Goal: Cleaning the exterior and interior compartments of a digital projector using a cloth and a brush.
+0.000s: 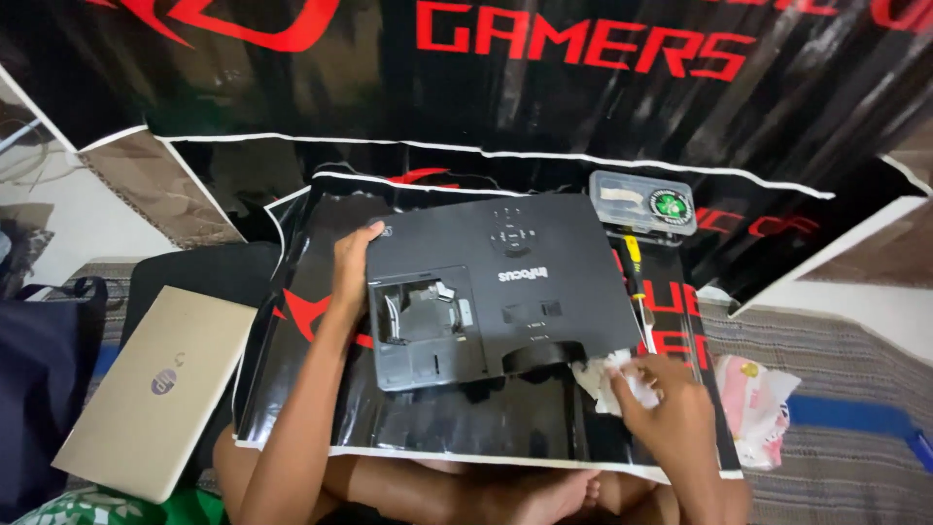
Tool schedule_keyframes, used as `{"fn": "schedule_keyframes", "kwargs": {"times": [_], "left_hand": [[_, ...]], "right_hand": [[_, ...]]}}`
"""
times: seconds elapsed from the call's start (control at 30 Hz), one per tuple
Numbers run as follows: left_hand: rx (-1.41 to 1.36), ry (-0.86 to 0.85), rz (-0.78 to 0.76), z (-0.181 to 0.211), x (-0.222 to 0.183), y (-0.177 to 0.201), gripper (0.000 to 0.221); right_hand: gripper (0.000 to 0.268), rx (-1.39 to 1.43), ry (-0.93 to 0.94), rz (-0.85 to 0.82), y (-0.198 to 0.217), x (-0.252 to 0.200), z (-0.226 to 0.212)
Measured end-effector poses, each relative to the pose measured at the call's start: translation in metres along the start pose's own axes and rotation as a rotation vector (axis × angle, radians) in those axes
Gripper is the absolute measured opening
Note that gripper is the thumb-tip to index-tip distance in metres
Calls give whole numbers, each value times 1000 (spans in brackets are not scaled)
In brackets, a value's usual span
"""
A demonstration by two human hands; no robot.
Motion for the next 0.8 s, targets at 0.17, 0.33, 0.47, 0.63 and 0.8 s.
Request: {"fn": "schedule_keyframes", "kwargs": {"times": [0.17, 0.33, 0.47, 0.63, 0.8], "left_hand": [[164, -34, -173, 61, -77, -38, 31], [364, -40, -255, 60, -78, -38, 57], [439, 63, -225, 56, -67, -32, 65], [348, 232, -169, 52, -47, -20, 76], [276, 350, -163, 48, -48, -19, 85]], "right_hand": [[28, 278, 115, 278, 26, 36, -25], [40, 538, -107, 12, -53, 61, 29], [40, 379, -146, 57, -48, 57, 23], [52, 332, -135, 44, -21, 41, -31], [58, 322, -142, -12, -17, 19, -50]]}}
Point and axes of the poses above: each hand's wrist, its own x-axis towards the middle knuckle, its own y-axis out of the back of the hand, z = x × y, the point moved 8 cm from there along x, towards the middle knuckle, and after that the axes turned 10 degrees about y, right-handed, at the moved point
